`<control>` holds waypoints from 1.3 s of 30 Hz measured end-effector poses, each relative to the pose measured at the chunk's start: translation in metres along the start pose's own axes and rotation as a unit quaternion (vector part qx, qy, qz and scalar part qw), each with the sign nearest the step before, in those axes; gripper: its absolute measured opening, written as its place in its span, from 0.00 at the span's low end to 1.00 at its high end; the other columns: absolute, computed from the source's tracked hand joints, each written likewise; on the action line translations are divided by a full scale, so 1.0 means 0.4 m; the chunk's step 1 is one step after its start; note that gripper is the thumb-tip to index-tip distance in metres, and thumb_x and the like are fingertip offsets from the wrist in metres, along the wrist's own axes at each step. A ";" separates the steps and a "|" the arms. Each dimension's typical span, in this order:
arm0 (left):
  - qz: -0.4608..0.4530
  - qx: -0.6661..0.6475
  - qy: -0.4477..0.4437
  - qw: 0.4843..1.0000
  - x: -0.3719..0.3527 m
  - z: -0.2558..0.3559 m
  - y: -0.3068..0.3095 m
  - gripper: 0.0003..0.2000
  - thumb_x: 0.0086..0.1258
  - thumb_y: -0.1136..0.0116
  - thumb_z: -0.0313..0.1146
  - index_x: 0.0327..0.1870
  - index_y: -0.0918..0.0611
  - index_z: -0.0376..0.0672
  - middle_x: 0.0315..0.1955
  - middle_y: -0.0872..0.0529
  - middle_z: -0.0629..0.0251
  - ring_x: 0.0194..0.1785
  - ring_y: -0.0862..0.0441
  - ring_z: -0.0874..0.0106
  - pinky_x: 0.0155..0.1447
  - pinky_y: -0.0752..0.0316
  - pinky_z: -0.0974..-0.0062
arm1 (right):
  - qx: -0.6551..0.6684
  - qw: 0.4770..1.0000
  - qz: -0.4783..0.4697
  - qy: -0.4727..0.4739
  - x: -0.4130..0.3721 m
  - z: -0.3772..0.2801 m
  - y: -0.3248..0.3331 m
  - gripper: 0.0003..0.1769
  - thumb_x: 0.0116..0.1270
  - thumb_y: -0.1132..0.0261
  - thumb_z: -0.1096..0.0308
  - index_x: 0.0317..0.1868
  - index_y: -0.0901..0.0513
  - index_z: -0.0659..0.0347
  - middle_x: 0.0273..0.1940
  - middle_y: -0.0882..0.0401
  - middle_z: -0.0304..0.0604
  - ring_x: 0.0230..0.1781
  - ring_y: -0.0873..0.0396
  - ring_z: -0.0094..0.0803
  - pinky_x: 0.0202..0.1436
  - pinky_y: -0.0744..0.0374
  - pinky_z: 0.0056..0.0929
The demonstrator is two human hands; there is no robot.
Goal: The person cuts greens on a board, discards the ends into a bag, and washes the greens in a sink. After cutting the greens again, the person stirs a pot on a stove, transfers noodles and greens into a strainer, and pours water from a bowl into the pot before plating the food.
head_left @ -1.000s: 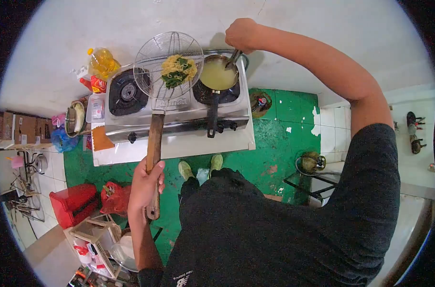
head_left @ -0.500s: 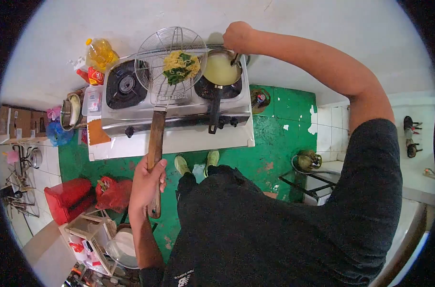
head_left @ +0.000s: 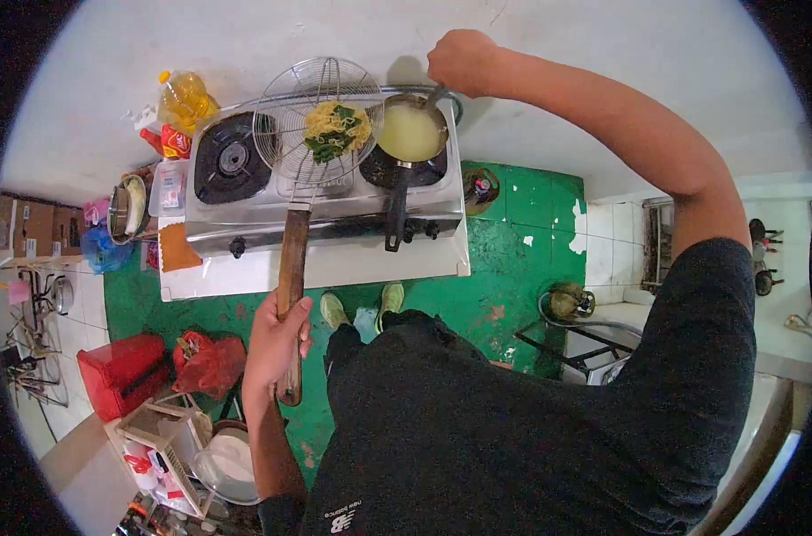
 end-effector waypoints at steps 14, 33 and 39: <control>-0.002 0.053 0.009 0.999 -0.008 0.011 -0.011 0.07 0.75 0.43 0.34 0.40 0.28 0.44 0.17 0.29 0.74 0.16 0.31 0.81 0.20 0.35 0.81 | 0.034 0.994 -0.098 -0.033 -0.068 0.007 -0.048 0.10 0.44 0.27 0.71 0.31 0.13 0.59 0.33 0.13 0.47 0.38 0.13 0.44 0.41 0.16 0.41; -0.016 0.088 0.019 0.996 0.023 0.040 -0.037 0.08 0.75 0.43 0.35 0.42 0.28 0.43 0.18 0.29 0.73 0.15 0.32 0.81 0.20 0.36 0.80 | 0.100 0.985 -0.114 -0.081 -0.054 0.038 -0.103 0.09 0.46 0.29 0.71 0.31 0.14 0.61 0.34 0.14 0.50 0.37 0.14 0.49 0.40 0.16 0.44; -0.018 0.103 0.019 0.994 0.045 0.052 -0.062 0.09 0.75 0.43 0.36 0.45 0.27 0.41 0.18 0.28 0.73 0.16 0.32 0.81 0.21 0.35 0.80 | 0.112 0.982 -0.138 -0.066 -0.054 0.002 -0.147 0.10 0.46 0.28 0.69 0.32 0.13 0.62 0.33 0.14 0.53 0.37 0.14 0.49 0.40 0.16 0.44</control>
Point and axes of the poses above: each hand's wrist, its own x-axis towards the middle knuckle, its own y-axis out of the back of the hand, z = x × y, the point moved 10 cm from there along x, towards the middle knuckle
